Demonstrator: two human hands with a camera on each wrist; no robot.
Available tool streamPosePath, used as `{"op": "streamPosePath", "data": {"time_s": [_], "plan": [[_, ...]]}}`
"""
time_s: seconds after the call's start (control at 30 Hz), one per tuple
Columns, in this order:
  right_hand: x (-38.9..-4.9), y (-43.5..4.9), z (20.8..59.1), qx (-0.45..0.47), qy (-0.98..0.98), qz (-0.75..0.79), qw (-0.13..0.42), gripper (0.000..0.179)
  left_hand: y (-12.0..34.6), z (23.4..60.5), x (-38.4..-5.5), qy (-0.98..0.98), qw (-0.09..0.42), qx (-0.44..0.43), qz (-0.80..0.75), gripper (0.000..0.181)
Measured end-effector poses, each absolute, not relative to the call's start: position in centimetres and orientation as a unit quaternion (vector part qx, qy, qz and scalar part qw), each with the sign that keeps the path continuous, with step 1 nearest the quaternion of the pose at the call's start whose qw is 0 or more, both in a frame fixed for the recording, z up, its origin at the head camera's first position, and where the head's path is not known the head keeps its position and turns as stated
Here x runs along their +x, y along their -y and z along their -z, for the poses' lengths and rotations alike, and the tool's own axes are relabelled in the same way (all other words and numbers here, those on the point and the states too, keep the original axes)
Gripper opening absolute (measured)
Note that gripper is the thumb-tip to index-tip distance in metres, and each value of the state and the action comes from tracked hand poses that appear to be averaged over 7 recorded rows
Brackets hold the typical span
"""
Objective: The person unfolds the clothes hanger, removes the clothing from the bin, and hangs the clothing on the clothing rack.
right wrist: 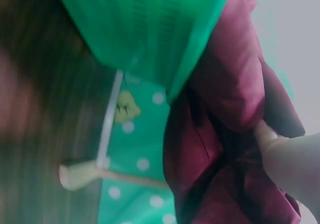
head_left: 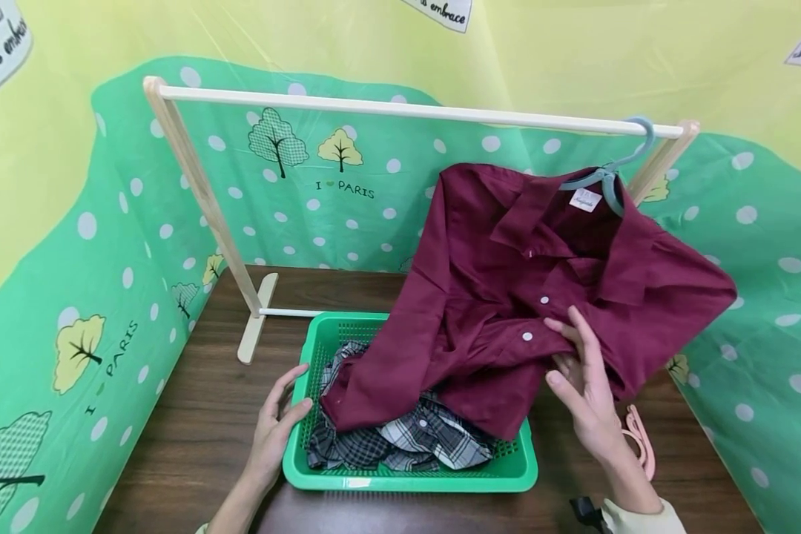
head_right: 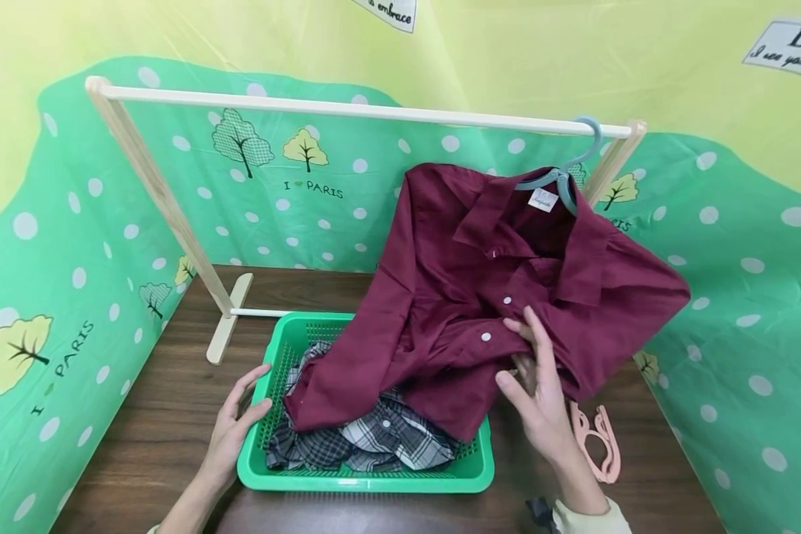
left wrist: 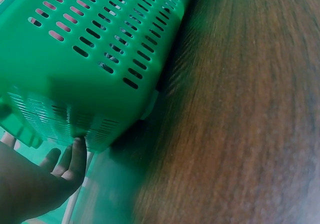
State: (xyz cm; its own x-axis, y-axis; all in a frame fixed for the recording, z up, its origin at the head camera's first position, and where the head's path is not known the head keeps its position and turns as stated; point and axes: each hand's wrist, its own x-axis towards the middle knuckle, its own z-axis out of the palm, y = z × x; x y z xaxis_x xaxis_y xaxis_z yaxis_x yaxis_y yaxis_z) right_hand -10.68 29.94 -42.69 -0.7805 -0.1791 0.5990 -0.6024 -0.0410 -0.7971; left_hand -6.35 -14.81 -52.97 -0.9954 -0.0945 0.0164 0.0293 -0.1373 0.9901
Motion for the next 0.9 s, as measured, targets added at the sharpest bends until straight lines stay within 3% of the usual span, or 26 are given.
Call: {"op": "streamPosePath", "data": {"time_s": [0.3,0.37,0.47,0.63,0.77,0.9], "plan": [[-12.3,-32.4,42.8,0.226,0.778,-0.526,0.258,0.088,14.7,53.0,-6.5,0.654,0.039,0.026,0.755,0.053],[-12.4,-32.7,43.7,0.193,0.822,-0.477,0.244,0.092,14.7,53.0,-6.5,0.654,0.039,0.025,0.755,0.053],[-12.2,-33.1,45.2,0.150,0.878,-0.416,0.182,0.095,14.7,53.1,-6.5,0.655,0.038,0.027,0.755,0.053],[-11.5,-33.0,46.6,0.124,0.918,-0.363,0.096,0.085,14.8,53.1,-6.5,0.652,0.037,0.028,0.757,0.053],[-10.7,-32.8,46.3,0.111,0.936,-0.310,0.120,0.082,14.8,53.2,-6.5,0.650,0.035,0.027,0.759,0.053],[-9.7,-32.5,45.4,0.118,0.945,-0.239,0.187,0.083,14.8,53.2,-6.4,0.648,0.037,0.027,0.761,0.052]]}}
